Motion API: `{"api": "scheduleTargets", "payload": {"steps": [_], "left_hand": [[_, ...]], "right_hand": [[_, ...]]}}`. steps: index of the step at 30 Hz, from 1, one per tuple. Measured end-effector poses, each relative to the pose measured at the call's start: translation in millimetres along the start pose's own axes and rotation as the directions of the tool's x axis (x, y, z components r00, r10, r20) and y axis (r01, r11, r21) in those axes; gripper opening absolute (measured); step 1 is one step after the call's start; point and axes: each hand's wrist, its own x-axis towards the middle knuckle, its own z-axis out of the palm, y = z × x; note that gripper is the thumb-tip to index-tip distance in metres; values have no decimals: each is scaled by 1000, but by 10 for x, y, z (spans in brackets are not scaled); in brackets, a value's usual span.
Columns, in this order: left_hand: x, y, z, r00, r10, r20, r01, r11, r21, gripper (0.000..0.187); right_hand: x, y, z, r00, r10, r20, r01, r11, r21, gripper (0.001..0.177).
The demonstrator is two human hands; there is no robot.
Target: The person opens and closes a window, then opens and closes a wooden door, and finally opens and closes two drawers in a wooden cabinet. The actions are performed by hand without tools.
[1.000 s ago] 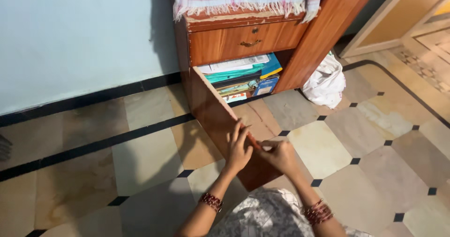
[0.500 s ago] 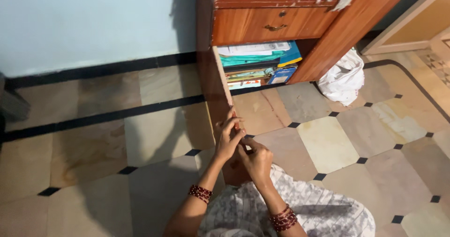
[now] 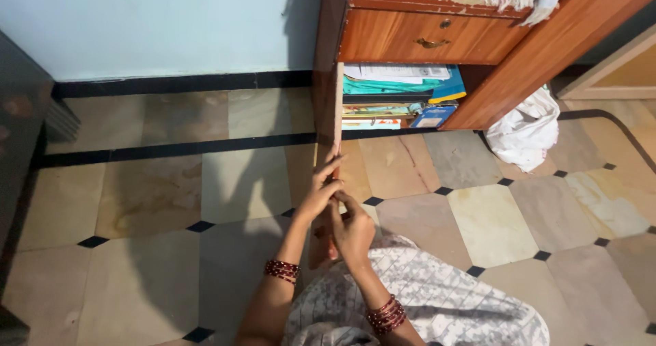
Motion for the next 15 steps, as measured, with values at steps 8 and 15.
{"api": "scheduleTargets", "payload": {"steps": [8, 15], "left_hand": [[-86, 93, -408, 991, -124, -57, 117, 987, -113, 75], [-238, -137, -287, 987, -63, -149, 39, 987, -159, 63]], "right_hand": [[-437, -263, 236, 912, -323, 252, 318, 946, 63, 104], [-511, -37, 243, 897, -313, 312, 287, 950, 128, 101]]}}
